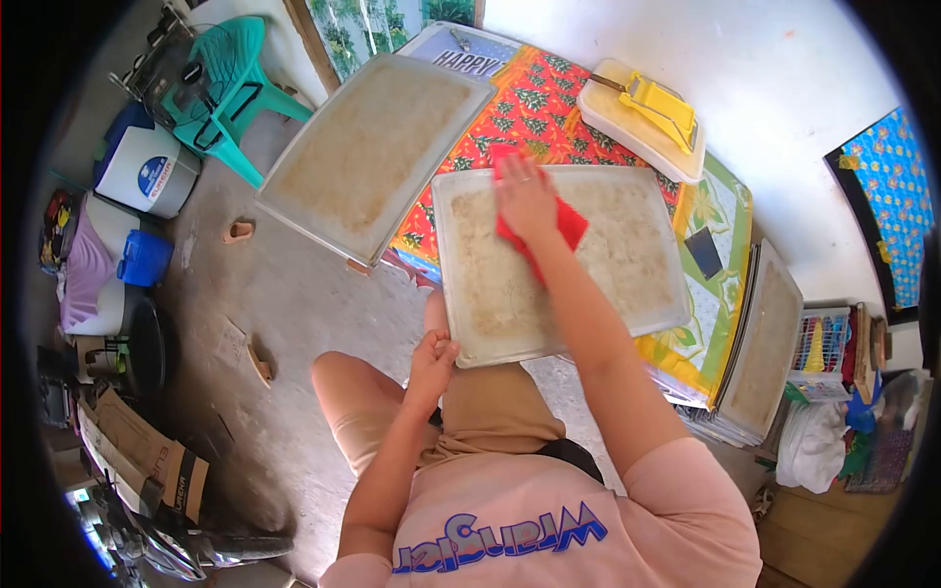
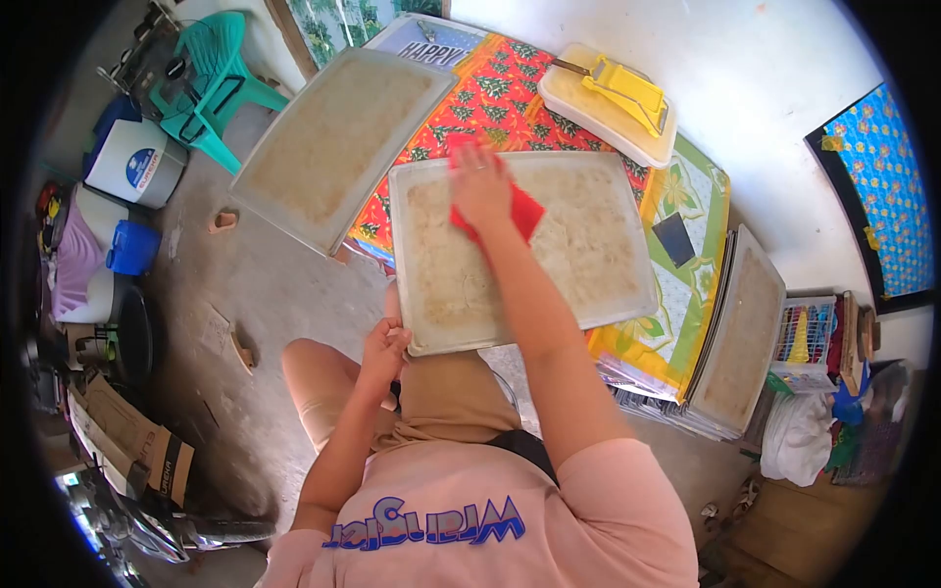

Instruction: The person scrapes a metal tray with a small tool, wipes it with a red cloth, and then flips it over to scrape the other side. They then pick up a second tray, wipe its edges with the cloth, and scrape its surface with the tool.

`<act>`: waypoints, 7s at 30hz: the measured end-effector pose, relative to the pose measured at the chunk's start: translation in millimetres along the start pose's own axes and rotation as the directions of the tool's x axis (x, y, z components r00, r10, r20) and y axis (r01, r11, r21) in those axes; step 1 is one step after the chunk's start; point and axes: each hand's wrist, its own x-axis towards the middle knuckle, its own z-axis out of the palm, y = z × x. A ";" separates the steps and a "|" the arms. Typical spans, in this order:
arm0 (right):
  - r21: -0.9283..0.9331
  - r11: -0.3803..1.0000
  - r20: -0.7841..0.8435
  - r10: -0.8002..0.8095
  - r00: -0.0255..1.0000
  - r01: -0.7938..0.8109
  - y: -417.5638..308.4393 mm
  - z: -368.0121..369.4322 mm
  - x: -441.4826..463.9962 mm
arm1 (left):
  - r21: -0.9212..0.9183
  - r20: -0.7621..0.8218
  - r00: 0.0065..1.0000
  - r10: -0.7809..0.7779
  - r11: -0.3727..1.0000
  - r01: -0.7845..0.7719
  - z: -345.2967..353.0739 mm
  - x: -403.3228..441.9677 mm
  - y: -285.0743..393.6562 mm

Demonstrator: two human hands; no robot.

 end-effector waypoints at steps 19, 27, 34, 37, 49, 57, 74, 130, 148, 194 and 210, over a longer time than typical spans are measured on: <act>-0.157 0.875 -0.098 0.447 0.889 -0.458 98.0 -118.1 -220.6 | -0.032 -0.010 1.000 0.020 0.999 -0.021 2.6 -6.9 14.1; 0.653 0.749 0.280 -0.095 0.955 -0.117 -51.8 -176.3 -245.8 | 0.055 0.008 0.998 0.061 0.997 -0.061 -5.0 -0.9 8.1; 0.602 0.746 0.039 0.327 0.944 -0.283 13.3 -205.1 -207.1 | 0.140 -0.185 0.913 0.364 0.929 -0.342 -29.5 -7.9 -16.4; 0.726 0.597 0.051 0.451 0.891 -0.343 22.3 -215.1 -198.7 | 0.197 -0.217 0.969 0.116 0.978 -0.072 -43.0 -18.4 1.3; 0.672 0.702 -0.011 -0.309 0.951 0.236 -83.8 -106.5 -155.7 | 0.130 0.109 0.970 0.219 0.964 -0.233 -7.6 -12.6 3.8; 0.079 0.983 -0.045 -0.160 0.986 0.163 -22.9 -23.9 -47.9 | 0.153 0.119 0.983 0.138 0.976 -0.155 -6.0 -8.7 4.6; 0.063 0.989 0.089 0.128 0.988 -0.134 24.3 -104.7 -203.9 | 0.159 0.104 0.989 0.106 0.980 -0.122 -3.2 -12.9 9.9; 0.815 0.577 -0.414 0.648 0.640 -0.057 150.1 -179.3 110.3 | 0.215 -0.195 0.146 0.970 0.187 -0.959 93.3 -18.0 201.5; 0.731 0.674 -0.526 0.459 0.716 0.106 122.1 -169.1 85.8 | 0.338 -0.198 0.141 0.970 0.203 -0.919 95.8 -25.8 184.7; 0.603 0.662 -0.302 -0.327 0.895 0.445 -138.1 -166.0 -99.2 | -0.543 -0.221 0.924 0.312 0.747 -0.383 16.9 11.8 161.5; 0.384 0.816 0.395 0.277 0.876 -0.432 52.9 -223.2 -337.5 | -0.603 -0.154 0.954 0.259 0.740 -0.298 15.0 17.5 150.4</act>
